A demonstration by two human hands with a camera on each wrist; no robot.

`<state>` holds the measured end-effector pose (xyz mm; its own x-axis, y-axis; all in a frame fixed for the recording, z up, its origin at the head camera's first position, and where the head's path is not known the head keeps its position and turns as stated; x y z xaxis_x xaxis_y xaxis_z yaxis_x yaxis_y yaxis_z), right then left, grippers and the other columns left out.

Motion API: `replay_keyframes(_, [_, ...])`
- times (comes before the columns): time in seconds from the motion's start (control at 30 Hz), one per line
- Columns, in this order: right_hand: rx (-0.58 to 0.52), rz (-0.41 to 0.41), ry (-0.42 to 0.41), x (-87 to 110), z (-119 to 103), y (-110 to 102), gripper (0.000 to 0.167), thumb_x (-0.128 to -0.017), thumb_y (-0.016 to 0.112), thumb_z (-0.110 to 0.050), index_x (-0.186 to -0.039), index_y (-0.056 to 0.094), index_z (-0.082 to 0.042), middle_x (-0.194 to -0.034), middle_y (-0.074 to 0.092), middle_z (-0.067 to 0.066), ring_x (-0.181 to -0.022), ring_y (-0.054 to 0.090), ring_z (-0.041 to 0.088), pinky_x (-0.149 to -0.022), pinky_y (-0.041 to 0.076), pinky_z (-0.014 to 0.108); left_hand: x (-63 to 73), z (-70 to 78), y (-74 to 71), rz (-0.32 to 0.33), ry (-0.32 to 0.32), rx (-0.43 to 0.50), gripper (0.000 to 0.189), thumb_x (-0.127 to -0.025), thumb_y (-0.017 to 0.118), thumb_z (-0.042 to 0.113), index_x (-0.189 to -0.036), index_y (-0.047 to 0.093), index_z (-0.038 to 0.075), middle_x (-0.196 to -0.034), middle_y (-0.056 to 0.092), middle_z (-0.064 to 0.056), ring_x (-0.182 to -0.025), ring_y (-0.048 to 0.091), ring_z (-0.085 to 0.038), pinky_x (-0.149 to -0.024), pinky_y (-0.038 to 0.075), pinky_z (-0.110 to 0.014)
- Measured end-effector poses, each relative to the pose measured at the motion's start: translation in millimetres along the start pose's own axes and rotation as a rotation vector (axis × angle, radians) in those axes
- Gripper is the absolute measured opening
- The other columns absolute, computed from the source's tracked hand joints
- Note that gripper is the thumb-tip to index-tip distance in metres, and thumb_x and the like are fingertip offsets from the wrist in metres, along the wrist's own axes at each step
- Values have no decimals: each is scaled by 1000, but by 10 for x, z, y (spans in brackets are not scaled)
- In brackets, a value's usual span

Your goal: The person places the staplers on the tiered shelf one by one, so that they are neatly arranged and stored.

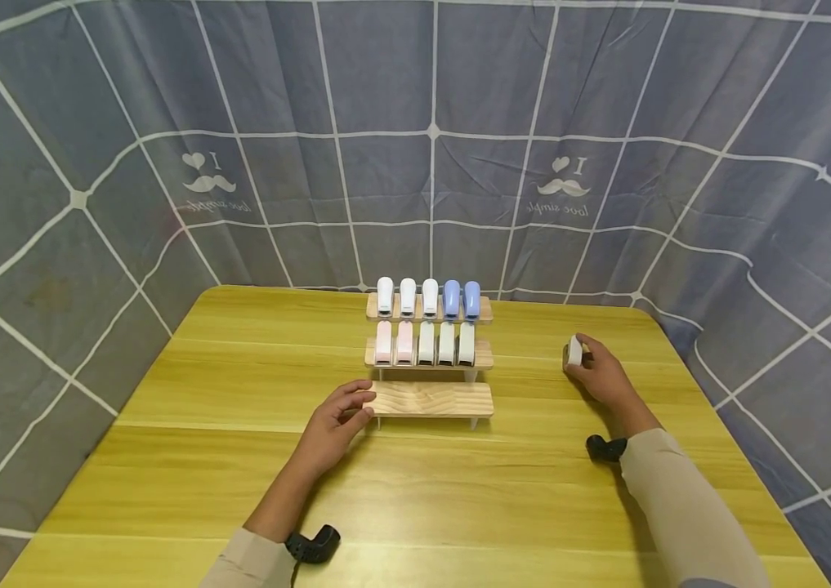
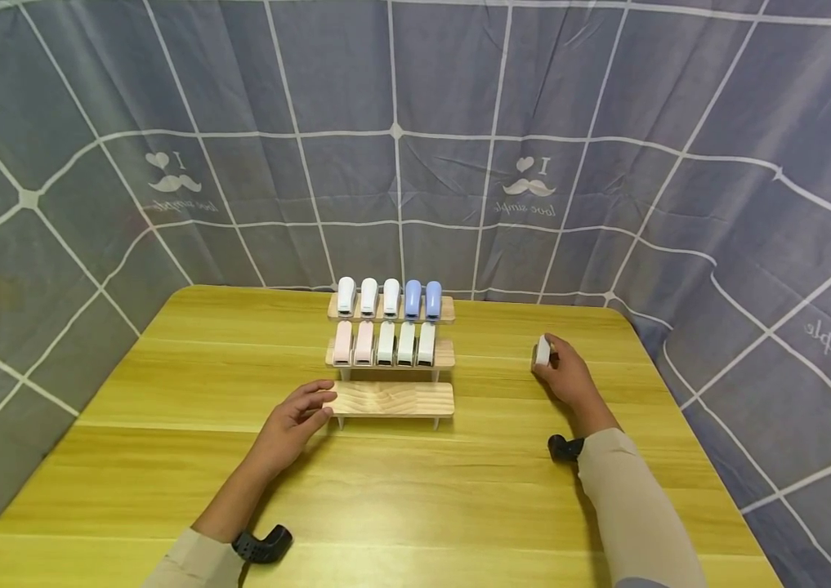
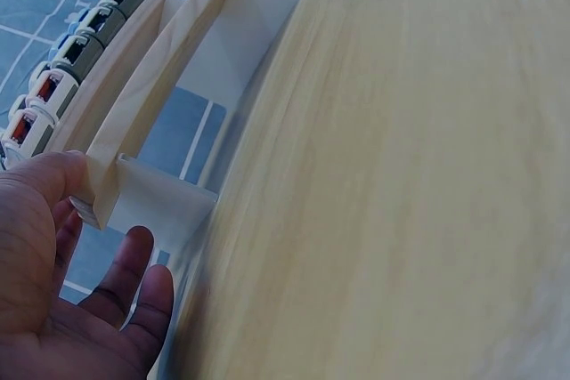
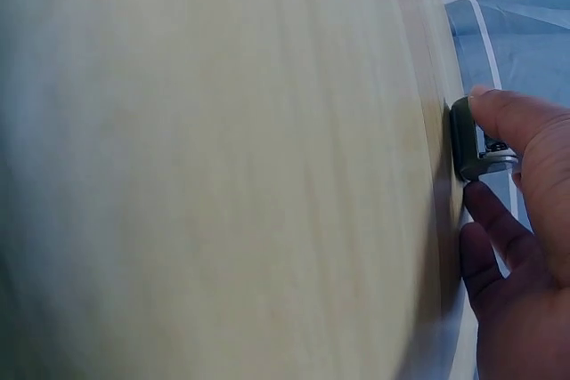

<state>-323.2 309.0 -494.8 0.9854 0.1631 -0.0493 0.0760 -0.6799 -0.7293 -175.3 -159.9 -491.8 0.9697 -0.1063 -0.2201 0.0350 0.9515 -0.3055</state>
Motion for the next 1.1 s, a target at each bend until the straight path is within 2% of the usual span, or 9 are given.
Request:
replay_keyframes(0.27, [-24, 35, 5, 20, -25, 7, 71, -99, 64, -16, -153, 24, 6, -145, 35, 35, -124, 46, 52, -98, 42, 60, -2, 2, 7, 6, -2, -4, 27, -98, 66, 17, -122, 69, 4, -141, 54, -2, -122, 56, -26, -97, 49, -46])
replay_keyframes(0.53, [-135, 47, 38, 97, -78, 2, 75, -100, 63, -21, -155, 20, 3, -147, 32, 33, -128, 44, 50, -99, 43, 59, -6, 14, 18, 26, -7, -1, 26, -97, 65, 10, -121, 68, 0, -141, 54, -8, -124, 54, -30, -97, 47, -50])
replay_keyframes(0.8, [-169, 104, 6, 214, -224, -31, 74, -100, 63, -26, -155, 23, 1, -153, 26, 29, -133, 38, 49, -93, 47, 58, 59, 403, -11, 14, -23, -17, 25, -97, 62, 1, -119, 66, -8, -140, 53, -18, -123, 54, -36, -97, 47, -53])
replay_keyframes(1.1, [-197, 166, -96, 277, -335, -46, 68, -98, 66, -19, -152, 30, 4, -150, 31, 28, -132, 39, 49, -96, 43, 62, 59, 405, -7, 21, -19, -7, 25, -97, 62, 2, -119, 66, -8, -140, 53, -17, -124, 54, -36, -97, 46, -52])
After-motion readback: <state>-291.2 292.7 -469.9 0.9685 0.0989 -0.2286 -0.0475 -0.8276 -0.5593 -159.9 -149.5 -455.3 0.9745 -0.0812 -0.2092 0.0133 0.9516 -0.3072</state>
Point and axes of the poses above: each hand's wrist, its own x-axis away from the middle knuckle, its own y-axis out of the palm, z = x × y, the point moved 3 cm from there along -x, towards the middle knuckle
